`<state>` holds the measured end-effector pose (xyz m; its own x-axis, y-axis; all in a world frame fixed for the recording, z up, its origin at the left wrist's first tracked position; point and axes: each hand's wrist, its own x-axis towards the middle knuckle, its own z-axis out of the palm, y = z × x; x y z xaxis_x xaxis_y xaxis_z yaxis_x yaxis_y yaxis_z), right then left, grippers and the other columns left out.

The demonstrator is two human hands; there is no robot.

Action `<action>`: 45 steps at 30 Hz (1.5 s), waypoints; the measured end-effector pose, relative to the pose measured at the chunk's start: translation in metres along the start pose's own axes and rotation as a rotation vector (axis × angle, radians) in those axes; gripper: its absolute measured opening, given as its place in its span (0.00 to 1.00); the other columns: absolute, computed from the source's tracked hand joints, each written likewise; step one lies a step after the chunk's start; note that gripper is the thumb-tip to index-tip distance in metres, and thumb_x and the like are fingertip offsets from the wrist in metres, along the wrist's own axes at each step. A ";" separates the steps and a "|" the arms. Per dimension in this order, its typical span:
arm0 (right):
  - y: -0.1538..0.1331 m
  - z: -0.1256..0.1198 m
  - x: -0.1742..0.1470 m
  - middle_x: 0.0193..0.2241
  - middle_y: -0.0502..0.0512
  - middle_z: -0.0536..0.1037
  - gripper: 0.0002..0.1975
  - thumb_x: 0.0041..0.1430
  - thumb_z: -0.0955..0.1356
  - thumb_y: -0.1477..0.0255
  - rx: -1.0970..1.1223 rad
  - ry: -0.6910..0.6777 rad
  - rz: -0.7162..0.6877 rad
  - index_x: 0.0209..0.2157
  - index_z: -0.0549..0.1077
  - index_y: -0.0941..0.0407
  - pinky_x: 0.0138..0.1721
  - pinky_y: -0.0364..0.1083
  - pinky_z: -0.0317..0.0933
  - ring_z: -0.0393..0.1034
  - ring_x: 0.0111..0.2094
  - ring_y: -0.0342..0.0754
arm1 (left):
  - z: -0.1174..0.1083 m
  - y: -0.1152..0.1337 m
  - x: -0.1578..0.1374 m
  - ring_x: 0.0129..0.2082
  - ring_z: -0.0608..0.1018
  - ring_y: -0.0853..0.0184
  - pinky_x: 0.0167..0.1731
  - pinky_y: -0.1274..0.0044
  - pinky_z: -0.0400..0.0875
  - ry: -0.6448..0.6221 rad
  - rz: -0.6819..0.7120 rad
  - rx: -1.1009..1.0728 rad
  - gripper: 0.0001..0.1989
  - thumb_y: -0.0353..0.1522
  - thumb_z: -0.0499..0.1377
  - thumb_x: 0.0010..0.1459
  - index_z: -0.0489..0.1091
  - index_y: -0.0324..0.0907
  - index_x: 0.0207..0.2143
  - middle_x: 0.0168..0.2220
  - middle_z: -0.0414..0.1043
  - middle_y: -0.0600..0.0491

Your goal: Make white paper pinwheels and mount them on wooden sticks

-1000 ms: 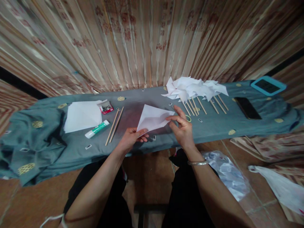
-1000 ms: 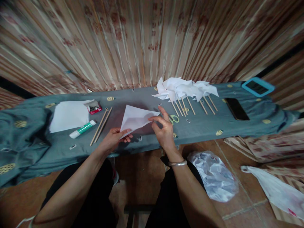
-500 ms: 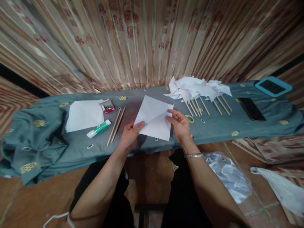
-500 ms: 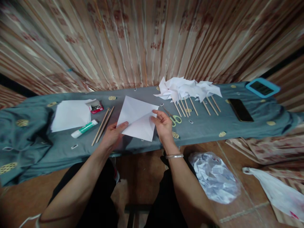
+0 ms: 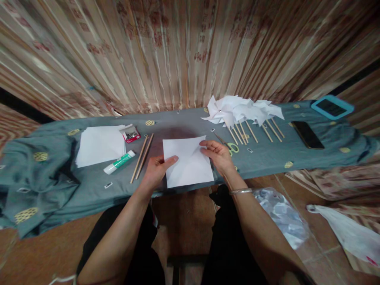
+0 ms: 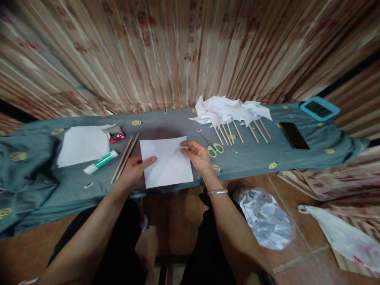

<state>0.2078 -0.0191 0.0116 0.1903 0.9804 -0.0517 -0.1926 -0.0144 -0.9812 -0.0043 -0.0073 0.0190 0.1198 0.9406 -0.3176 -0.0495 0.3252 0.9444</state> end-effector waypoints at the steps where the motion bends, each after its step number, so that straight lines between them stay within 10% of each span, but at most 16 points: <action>1: 0.001 -0.002 0.001 0.25 0.47 0.79 0.17 0.40 0.77 0.62 -0.052 -0.013 -0.011 0.32 0.78 0.54 0.31 0.44 0.65 0.70 0.25 0.42 | -0.001 -0.001 0.001 0.25 0.78 0.62 0.29 0.73 0.71 0.011 0.022 0.024 0.25 0.46 0.73 0.31 0.79 0.36 0.27 0.27 0.80 0.47; 6: -0.003 -0.027 0.002 0.40 0.58 0.82 0.16 0.51 0.71 0.61 -0.319 0.114 -0.126 0.39 0.78 0.55 0.48 0.52 0.66 0.75 0.41 0.52 | -0.004 -0.012 0.011 0.28 0.79 0.59 0.30 0.71 0.72 0.108 0.177 0.136 0.22 0.47 0.70 0.36 0.79 0.37 0.25 0.27 0.80 0.47; 12: -0.013 -0.064 -0.007 0.47 0.72 0.79 0.19 0.61 0.64 0.71 -1.449 0.301 -0.177 0.51 0.74 0.64 0.50 0.55 0.63 0.73 0.49 0.62 | -0.006 -0.015 0.015 0.32 0.81 0.58 0.34 0.72 0.73 0.178 0.310 0.121 0.20 0.45 0.68 0.45 0.80 0.36 0.32 0.31 0.81 0.46; 24: -0.013 -0.078 -0.022 0.41 0.68 0.81 0.18 0.61 0.66 0.69 -1.656 0.186 -0.047 0.50 0.75 0.61 0.42 0.52 0.67 0.76 0.42 0.60 | 0.011 -0.002 0.013 0.34 0.82 0.61 0.41 0.70 0.76 0.138 0.073 -0.400 0.12 0.38 0.66 0.53 0.75 0.40 0.35 0.31 0.81 0.50; 31: -0.007 -0.086 -0.022 0.34 0.59 0.83 0.15 0.52 0.70 0.65 -1.135 0.303 0.013 0.42 0.79 0.56 0.38 0.50 0.69 0.79 0.37 0.55 | 0.018 0.011 0.009 0.28 0.80 0.68 0.38 0.75 0.75 0.171 -0.105 -0.653 0.05 0.31 0.57 0.62 0.72 0.39 0.35 0.27 0.78 0.53; 37: -0.017 -0.064 -0.026 0.30 0.53 0.83 0.24 0.32 0.81 0.64 -0.119 0.193 0.245 0.35 0.80 0.53 0.23 0.39 0.65 0.78 0.31 0.48 | 0.014 0.006 0.012 0.23 0.76 0.70 0.26 0.80 0.71 0.218 0.091 -0.486 0.14 0.42 0.65 0.55 0.70 0.41 0.31 0.24 0.74 0.56; 45: -0.001 0.003 -0.044 0.30 0.51 0.83 0.20 0.36 0.82 0.63 0.326 -0.015 0.400 0.33 0.82 0.55 0.30 0.35 0.70 0.75 0.28 0.39 | -0.004 -0.001 0.024 0.18 0.67 0.73 0.19 0.80 0.62 0.261 0.378 -0.284 0.27 0.56 0.64 0.48 0.66 0.42 0.25 0.19 0.66 0.58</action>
<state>0.1971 -0.0619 0.0155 0.0272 0.9136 -0.4058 -0.5376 -0.3288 -0.7764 -0.0050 0.0156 0.0101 -0.2069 0.9784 -0.0046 -0.3118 -0.0615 0.9482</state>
